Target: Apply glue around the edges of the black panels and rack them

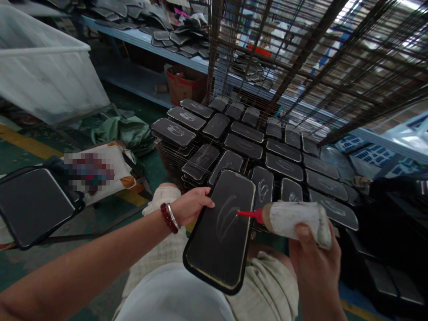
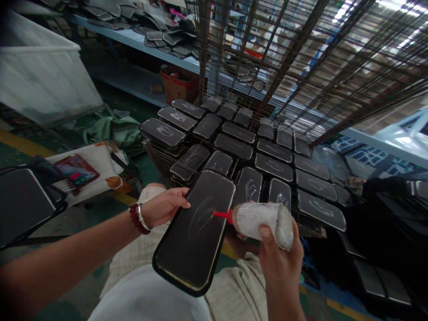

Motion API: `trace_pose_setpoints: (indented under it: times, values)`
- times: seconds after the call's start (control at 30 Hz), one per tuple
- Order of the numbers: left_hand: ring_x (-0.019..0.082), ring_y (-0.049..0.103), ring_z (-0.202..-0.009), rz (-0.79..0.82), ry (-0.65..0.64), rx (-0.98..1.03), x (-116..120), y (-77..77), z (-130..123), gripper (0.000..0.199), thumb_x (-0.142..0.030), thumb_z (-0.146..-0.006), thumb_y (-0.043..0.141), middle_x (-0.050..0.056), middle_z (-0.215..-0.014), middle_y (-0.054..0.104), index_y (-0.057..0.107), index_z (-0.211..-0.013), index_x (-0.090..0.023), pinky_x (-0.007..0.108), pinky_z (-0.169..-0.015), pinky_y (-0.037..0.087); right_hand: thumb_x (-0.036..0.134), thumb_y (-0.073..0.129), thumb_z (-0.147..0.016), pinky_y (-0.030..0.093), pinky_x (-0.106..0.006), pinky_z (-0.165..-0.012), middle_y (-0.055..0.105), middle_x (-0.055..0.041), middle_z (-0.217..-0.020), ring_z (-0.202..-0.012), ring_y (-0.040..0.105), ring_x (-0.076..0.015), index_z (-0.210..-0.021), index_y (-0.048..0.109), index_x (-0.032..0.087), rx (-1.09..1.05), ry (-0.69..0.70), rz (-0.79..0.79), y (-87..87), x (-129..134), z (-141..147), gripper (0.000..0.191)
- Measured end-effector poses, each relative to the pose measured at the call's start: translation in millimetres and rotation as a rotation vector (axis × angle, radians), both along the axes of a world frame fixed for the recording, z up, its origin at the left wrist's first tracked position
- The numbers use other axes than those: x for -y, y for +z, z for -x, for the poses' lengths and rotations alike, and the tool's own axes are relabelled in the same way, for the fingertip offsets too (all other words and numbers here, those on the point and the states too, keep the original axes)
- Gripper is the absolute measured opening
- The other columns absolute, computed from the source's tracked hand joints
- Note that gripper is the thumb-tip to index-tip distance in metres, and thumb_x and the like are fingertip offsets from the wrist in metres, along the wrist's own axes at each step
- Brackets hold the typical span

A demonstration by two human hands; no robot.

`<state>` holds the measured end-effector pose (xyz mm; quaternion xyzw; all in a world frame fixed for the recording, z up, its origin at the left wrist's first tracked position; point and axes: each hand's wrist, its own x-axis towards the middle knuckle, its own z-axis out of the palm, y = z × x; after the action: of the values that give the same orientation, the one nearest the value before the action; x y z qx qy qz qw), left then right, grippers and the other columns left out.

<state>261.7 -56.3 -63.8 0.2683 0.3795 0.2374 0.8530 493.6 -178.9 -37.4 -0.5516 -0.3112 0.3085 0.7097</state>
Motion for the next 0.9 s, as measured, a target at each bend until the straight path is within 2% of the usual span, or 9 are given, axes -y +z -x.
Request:
trace_pose_setpoints:
  times: [0.03, 0.13, 0.17, 0.33, 0.43, 0.5, 0.63, 0.77, 0.9]
  values:
    - [0.02, 0.068, -0.067, 0.001, -0.002, 0.002, -0.2, 0.1, 0.1, 0.033, -0.004, -0.053, 0.061, 0.008, -0.075, 0.072, 0.063, -0.085, -0.011, 0.031, -0.066, 0.055, 0.027, 0.081, -0.071, 0.055, -0.038, -0.082, 0.067, -0.0117, -0.108, -0.095, 0.066, -0.0275, -0.117, 0.061, 0.019, 0.008, 0.045, 0.014, 0.2, 0.6, -1.2, 0.051]
    - [0.021, 0.069, -0.068, 0.007, -0.018, 0.01, 0.9, 1.0, -1.6, 0.036, -0.003, -0.052, 0.061, 0.007, -0.074, 0.071, 0.063, -0.087, -0.011, 0.032, -0.066, 0.055, 0.033, 0.077, -0.075, 0.056, -0.046, -0.079, 0.067, -0.0164, -0.108, -0.096, 0.065, -0.0322, -0.124, 0.056, 0.019, 0.007, 0.319, 0.113, -2.2, 0.3, 1.0, 0.056]
    - [0.021, 0.069, -0.068, 0.01, -0.025, 0.017, 1.9, 1.6, -2.9, 0.036, -0.003, -0.052, 0.061, 0.007, -0.075, 0.071, 0.063, -0.088, -0.012, 0.032, -0.066, 0.055, 0.034, 0.077, -0.076, 0.055, -0.047, -0.081, 0.066, -0.0167, -0.109, -0.097, 0.065, -0.0327, -0.125, 0.056, 0.019, 0.025, 0.343, 0.112, -3.4, -2.3, 3.0, 0.056]
    - [0.02, 0.069, -0.068, 0.04, -0.055, 0.022, 5.9, 4.9, -7.5, 0.031, -0.003, -0.054, 0.061, 0.007, -0.075, 0.071, 0.064, -0.083, -0.012, 0.031, -0.067, 0.055, 0.034, 0.08, -0.073, 0.049, -0.05, -0.093, 0.063, -0.0123, -0.118, -0.104, 0.062, -0.0307, -0.127, 0.054, 0.022, 0.123, 0.087, -0.032, -6.0, -25.4, 7.6, 0.06]
    - [0.019, 0.068, -0.065, 0.032, -0.016, -0.008, 1.6, 2.6, -3.7, 0.03, -0.002, -0.054, 0.06, 0.007, -0.073, 0.071, 0.064, -0.082, -0.012, 0.031, -0.066, 0.054, 0.034, 0.084, -0.069, 0.049, -0.047, -0.094, 0.064, -0.011, -0.115, -0.103, 0.063, -0.0299, -0.124, 0.057, 0.021, 0.121, 0.044, -0.001, -7.1, -22.8, 4.3, 0.063]
    - [0.02, 0.068, -0.066, 0.017, 0.04, -0.019, -3.5, -2.1, 0.6, 0.032, -0.001, -0.054, 0.059, 0.007, -0.074, 0.071, 0.065, -0.083, -0.011, 0.03, -0.065, 0.054, 0.033, 0.086, -0.066, 0.053, -0.044, -0.088, 0.066, -0.0107, -0.11, -0.097, 0.065, -0.0291, -0.119, 0.06, 0.019, 0.061, 0.067, 0.073, -10.3, -15.1, 3.4, 0.061]
    - [0.021, 0.069, -0.071, 0.03, 0.143, -0.027, -12.9, -18.0, 7.8, 0.033, 0.001, -0.054, 0.058, 0.008, -0.077, 0.072, 0.064, -0.084, -0.011, 0.028, -0.064, 0.054, 0.04, 0.081, -0.074, 0.058, -0.032, -0.073, 0.069, -0.0071, -0.102, -0.089, 0.067, -0.0231, -0.111, 0.064, 0.019, -0.361, 0.128, 0.228, -22.0, -13.7, 6.4, 0.047]
    - [0.021, 0.069, -0.07, 0.024, 0.212, -0.111, -21.3, -36.8, 23.7, 0.031, 0.002, -0.057, 0.057, 0.008, -0.078, 0.072, 0.064, -0.084, -0.011, 0.031, -0.066, 0.056, 0.042, 0.08, -0.075, 0.058, -0.023, -0.063, 0.07, -0.0009, -0.101, -0.086, 0.067, -0.0167, -0.105, 0.064, 0.022, -0.836, -0.066, 0.186, -33.8, -28.7, -3.8, 0.039]
    - [0.023, 0.07, -0.07, -0.029, 0.288, -0.214, -44.0, -51.0, 65.8, 0.029, 0.0, -0.059, 0.059, 0.008, -0.076, 0.072, 0.063, -0.086, -0.011, 0.034, -0.065, 0.057, 0.043, 0.082, -0.069, 0.059, -0.025, -0.059, 0.068, -0.0024, -0.108, -0.088, 0.067, -0.0191, -0.107, 0.064, 0.022, -0.912, -0.224, 0.156, -52.0, -19.5, -34.4, 0.047]
